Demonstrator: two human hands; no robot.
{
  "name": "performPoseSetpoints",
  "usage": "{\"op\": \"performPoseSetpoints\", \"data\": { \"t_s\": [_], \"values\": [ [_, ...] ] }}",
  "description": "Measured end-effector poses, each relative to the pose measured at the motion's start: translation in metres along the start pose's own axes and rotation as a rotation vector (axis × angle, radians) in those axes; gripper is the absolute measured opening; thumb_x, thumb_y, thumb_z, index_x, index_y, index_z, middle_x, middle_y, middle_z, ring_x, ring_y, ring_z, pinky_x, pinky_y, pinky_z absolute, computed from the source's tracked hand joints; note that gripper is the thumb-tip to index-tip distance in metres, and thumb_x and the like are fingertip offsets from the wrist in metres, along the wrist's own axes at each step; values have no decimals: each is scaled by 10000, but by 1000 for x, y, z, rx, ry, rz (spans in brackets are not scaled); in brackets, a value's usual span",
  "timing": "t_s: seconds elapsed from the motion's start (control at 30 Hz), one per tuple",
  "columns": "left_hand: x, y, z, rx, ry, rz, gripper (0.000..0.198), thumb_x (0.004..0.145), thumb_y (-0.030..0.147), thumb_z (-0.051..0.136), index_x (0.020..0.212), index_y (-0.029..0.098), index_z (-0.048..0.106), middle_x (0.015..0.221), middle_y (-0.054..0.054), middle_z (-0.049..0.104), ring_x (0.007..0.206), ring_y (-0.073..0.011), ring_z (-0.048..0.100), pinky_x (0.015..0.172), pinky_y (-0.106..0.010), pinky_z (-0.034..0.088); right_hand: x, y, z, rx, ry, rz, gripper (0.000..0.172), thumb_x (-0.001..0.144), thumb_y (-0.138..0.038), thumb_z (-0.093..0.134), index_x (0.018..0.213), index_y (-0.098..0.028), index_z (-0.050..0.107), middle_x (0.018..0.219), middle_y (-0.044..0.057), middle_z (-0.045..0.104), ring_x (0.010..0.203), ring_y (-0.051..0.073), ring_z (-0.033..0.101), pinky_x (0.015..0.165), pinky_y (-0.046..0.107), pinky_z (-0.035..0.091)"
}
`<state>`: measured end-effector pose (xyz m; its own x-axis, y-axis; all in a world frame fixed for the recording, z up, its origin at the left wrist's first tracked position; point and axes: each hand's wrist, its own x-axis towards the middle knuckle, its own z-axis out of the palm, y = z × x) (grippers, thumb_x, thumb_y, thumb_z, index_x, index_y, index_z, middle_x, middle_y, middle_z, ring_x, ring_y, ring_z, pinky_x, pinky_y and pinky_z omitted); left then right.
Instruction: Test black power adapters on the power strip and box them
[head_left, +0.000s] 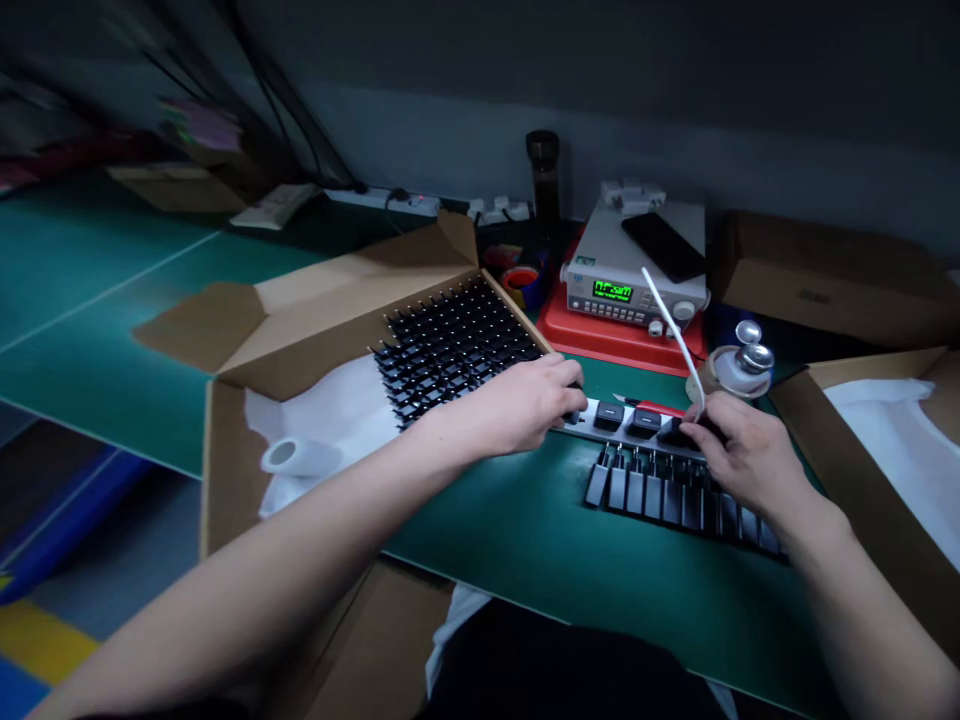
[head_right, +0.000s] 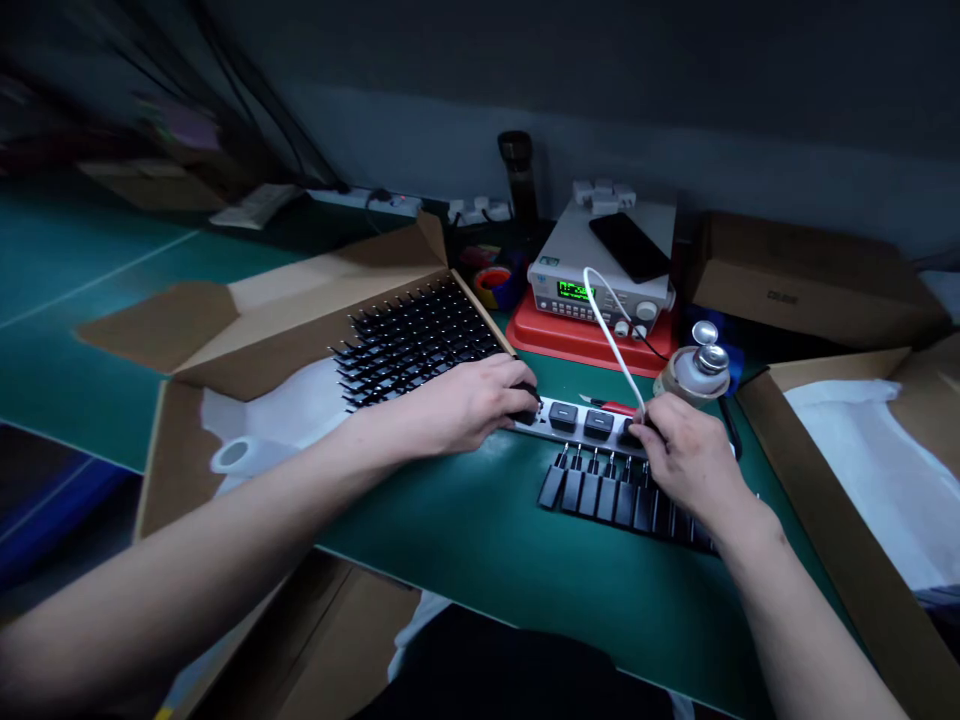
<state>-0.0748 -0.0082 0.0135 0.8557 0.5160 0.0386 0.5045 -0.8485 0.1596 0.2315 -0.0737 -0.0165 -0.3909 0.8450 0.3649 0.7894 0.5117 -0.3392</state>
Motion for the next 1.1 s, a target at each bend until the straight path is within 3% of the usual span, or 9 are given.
{"op": "performPoseSetpoints", "data": {
  "t_s": [0.13,0.27,0.43,0.53,0.63,0.77,0.87,0.97,1.1],
  "values": [
    [17,-2,-5,-23,-63,63,226,805,68,630,984,160,732,1005,-93,648,936,-235,595,870,-370,509,0,0,0,-9,6,-6,78,987,-247,556,926,-209,587,884,29,645,810,189,641,675,313,492],
    [19,-8,11,-70,-35,-3,249,817,134,695,1060,165,736,1052,-95,665,984,-245,612,891,-374,514,0,0,0,6,10,-13,78,984,-240,559,919,-208,588,864,25,630,792,184,630,681,312,490],
    [8,-11,16,-54,-10,-87,298,835,176,704,1131,145,707,1209,-121,654,1091,-272,627,932,-398,533,-1,1,0,15,14,-8,78,984,-233,555,920,-203,590,869,26,629,796,182,629,689,313,489],
    [-3,-13,11,2,-7,-165,288,846,105,620,1117,152,703,1145,-109,687,1063,-254,658,918,-373,549,-1,2,2,12,9,-10,82,984,-230,549,921,-200,591,876,27,632,800,181,631,686,313,489],
    [-9,-15,15,37,-76,-183,351,817,54,560,1129,153,687,1011,-87,716,967,-233,693,865,-345,566,0,1,5,8,19,-21,81,979,-223,549,918,-195,595,872,31,637,795,184,634,681,317,492],
    [-8,-13,28,101,-149,-182,585,797,55,562,1379,98,524,1133,-133,718,1020,-259,703,873,-363,573,-3,-1,1,37,46,-4,84,972,-226,556,917,-197,612,873,33,655,800,190,645,699,328,503],
    [-2,-5,33,100,-74,-215,668,848,174,640,1472,96,413,1289,-171,667,1150,-292,662,955,-405,552,-11,5,-12,231,125,138,72,962,-249,588,924,-212,637,897,27,684,825,188,658,743,333,522],
    [12,11,39,43,66,-217,608,874,288,694,1418,116,484,1337,-169,640,1208,-318,623,1016,-461,517,-20,15,-24,390,185,321,78,937,-300,642,924,-223,653,902,15,698,808,187,663,731,332,530],
    [30,27,48,-61,99,-270,310,851,230,722,1147,177,647,1080,-87,722,1011,-290,674,890,-461,546,-27,22,-28,241,54,296,70,934,-287,640,901,-228,654,896,6,686,843,191,651,750,331,505]
  ]
}}
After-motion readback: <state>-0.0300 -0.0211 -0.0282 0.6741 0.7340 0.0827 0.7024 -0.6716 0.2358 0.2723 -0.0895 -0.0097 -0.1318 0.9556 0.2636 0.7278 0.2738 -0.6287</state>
